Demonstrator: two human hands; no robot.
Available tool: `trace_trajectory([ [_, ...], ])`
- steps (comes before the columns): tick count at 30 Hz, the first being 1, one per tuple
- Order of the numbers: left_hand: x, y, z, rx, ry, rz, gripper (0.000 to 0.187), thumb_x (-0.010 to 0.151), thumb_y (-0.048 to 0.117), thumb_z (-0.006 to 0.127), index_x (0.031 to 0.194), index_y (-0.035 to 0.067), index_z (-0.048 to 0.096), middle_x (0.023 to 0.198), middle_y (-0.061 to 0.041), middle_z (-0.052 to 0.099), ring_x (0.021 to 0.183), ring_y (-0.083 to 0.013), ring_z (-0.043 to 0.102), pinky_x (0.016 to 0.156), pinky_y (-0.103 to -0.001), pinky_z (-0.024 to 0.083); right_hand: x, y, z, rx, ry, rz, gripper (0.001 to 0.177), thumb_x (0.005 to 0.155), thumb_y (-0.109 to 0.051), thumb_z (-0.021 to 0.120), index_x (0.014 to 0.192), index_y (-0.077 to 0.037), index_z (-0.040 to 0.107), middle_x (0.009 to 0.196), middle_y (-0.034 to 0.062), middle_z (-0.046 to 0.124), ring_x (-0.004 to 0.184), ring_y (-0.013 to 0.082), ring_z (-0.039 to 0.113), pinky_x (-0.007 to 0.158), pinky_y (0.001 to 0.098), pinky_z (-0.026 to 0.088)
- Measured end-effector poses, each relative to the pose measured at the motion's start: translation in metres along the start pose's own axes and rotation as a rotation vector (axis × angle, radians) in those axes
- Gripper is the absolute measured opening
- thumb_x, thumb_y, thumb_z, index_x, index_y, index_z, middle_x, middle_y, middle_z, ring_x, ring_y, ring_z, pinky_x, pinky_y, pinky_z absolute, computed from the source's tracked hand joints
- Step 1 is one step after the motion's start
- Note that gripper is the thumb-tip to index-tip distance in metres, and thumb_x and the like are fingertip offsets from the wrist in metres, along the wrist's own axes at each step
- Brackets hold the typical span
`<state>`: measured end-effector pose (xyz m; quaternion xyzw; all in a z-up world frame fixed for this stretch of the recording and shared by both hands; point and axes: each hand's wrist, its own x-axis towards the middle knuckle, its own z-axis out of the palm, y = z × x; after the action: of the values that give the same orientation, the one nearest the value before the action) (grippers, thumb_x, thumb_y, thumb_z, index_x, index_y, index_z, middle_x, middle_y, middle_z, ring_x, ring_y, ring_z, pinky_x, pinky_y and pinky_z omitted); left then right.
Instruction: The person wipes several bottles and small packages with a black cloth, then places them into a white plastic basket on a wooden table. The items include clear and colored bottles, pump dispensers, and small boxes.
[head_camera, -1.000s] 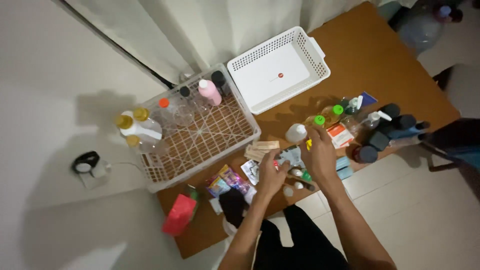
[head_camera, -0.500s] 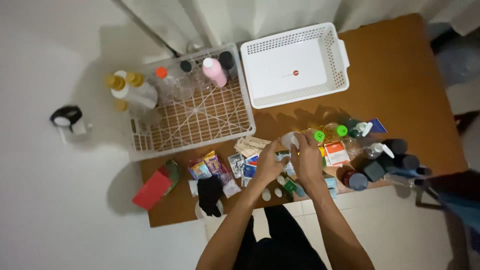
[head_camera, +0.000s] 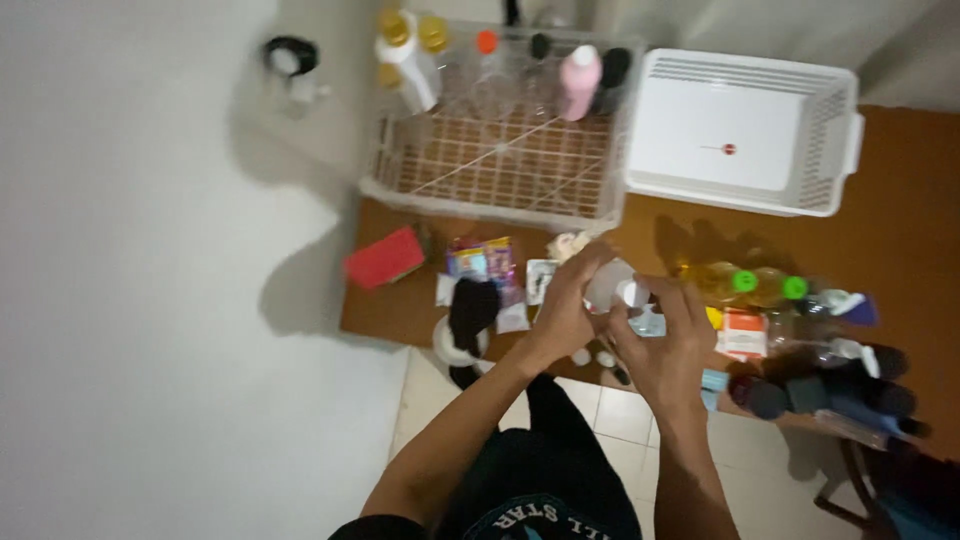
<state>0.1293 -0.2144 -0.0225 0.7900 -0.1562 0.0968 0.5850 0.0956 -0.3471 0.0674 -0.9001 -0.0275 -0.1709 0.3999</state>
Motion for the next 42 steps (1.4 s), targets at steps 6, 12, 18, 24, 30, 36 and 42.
trace_trajectory([
  [6, -0.086, -0.035, -0.104, 0.298, 0.307, -0.215, 0.070, 0.075, 0.024, 0.091, 0.131, 0.001, 0.056, 0.127, -0.022, 0.063, 0.119, -0.0386, 0.062, 0.104, -0.047, 0.049, -0.015, -0.067, 0.055, 0.298, -0.203, -0.037, 0.041, 0.084, -0.007, 0.081, 0.121, 0.001, 0.067, 0.108, 0.0162, 0.069, 0.093, 0.0292, 0.068, 0.083, 0.0375, 0.054],
  [12, -0.148, -0.035, -0.205, 0.205, 0.486, -0.671, 0.079, 0.073, 0.022, 0.091, 0.136, 0.001, 0.050, 0.122, -0.016, 0.063, 0.111, -0.0258, 0.064, 0.096, -0.040, 0.051, -0.094, -0.035, 0.213, -0.166, -0.440, -0.127, 0.045, 0.081, -0.030, 0.078, 0.121, -0.011, 0.067, 0.112, 0.0150, 0.065, 0.096, 0.0349, 0.069, 0.077, 0.0467, 0.056],
  [18, -0.200, -0.068, -0.230, 0.097, 0.565, -0.550, 0.077, 0.076, 0.022, 0.090, 0.139, 0.002, 0.051, 0.120, -0.015, 0.067, 0.107, -0.0255, 0.065, 0.095, -0.041, 0.054, -0.156, 0.006, 0.293, -0.461, -0.657, -0.012, 0.043, 0.090, -0.033, 0.070, 0.124, -0.011, 0.058, 0.116, 0.0166, 0.055, 0.096, 0.0362, 0.067, 0.078, 0.0494, 0.055],
  [24, -0.199, -0.068, -0.248, 0.113, 0.455, -0.768, 0.080, 0.081, 0.023, 0.083, 0.145, 0.005, 0.039, 0.125, -0.015, 0.059, 0.113, -0.0260, 0.061, 0.095, -0.040, 0.050, -0.163, 0.012, 0.295, -0.107, -0.299, 0.014, 0.026, 0.093, -0.004, 0.063, 0.119, -0.004, 0.060, 0.113, 0.0200, 0.059, 0.097, 0.0435, 0.065, 0.081, 0.0495, 0.054],
  [30, -0.177, -0.024, -0.243, -0.310, 0.378, -0.435, 0.051, 0.111, 0.040, 0.043, 0.144, 0.002, 0.041, 0.131, -0.019, 0.055, 0.119, -0.0279, 0.056, 0.104, -0.040, 0.045, -0.142, -0.131, 0.206, 0.543, -0.082, -0.077, 0.016, 0.098, -0.003, 0.060, 0.112, 0.002, 0.057, 0.128, 0.0251, 0.056, 0.116, 0.0363, 0.060, 0.099, 0.0457, 0.051],
  [36, -0.159, -0.002, -0.219, -0.304, 0.088, -0.498, 0.061, 0.108, 0.048, 0.019, 0.142, 0.006, 0.048, 0.120, -0.016, 0.059, 0.103, -0.0252, 0.068, 0.086, -0.038, 0.062, -0.098, -0.147, 0.198, 0.452, -0.199, -0.046, 0.039, 0.104, -0.010, 0.050, 0.140, 0.004, 0.049, 0.137, 0.0234, 0.055, 0.124, 0.0295, 0.059, 0.107, 0.0424, 0.048],
  [42, -0.153, 0.013, -0.224, -0.010, -0.015, -0.329, 0.056, 0.107, 0.044, 0.043, 0.139, -0.001, 0.055, 0.109, -0.023, 0.070, 0.093, -0.0341, 0.068, 0.084, -0.045, 0.054, -0.069, -0.173, 0.171, 0.543, -0.054, 0.377, 0.023, 0.105, -0.017, 0.057, 0.120, -0.002, 0.065, 0.094, 0.0154, 0.072, 0.084, 0.0250, 0.071, 0.078, 0.0362, 0.060],
])
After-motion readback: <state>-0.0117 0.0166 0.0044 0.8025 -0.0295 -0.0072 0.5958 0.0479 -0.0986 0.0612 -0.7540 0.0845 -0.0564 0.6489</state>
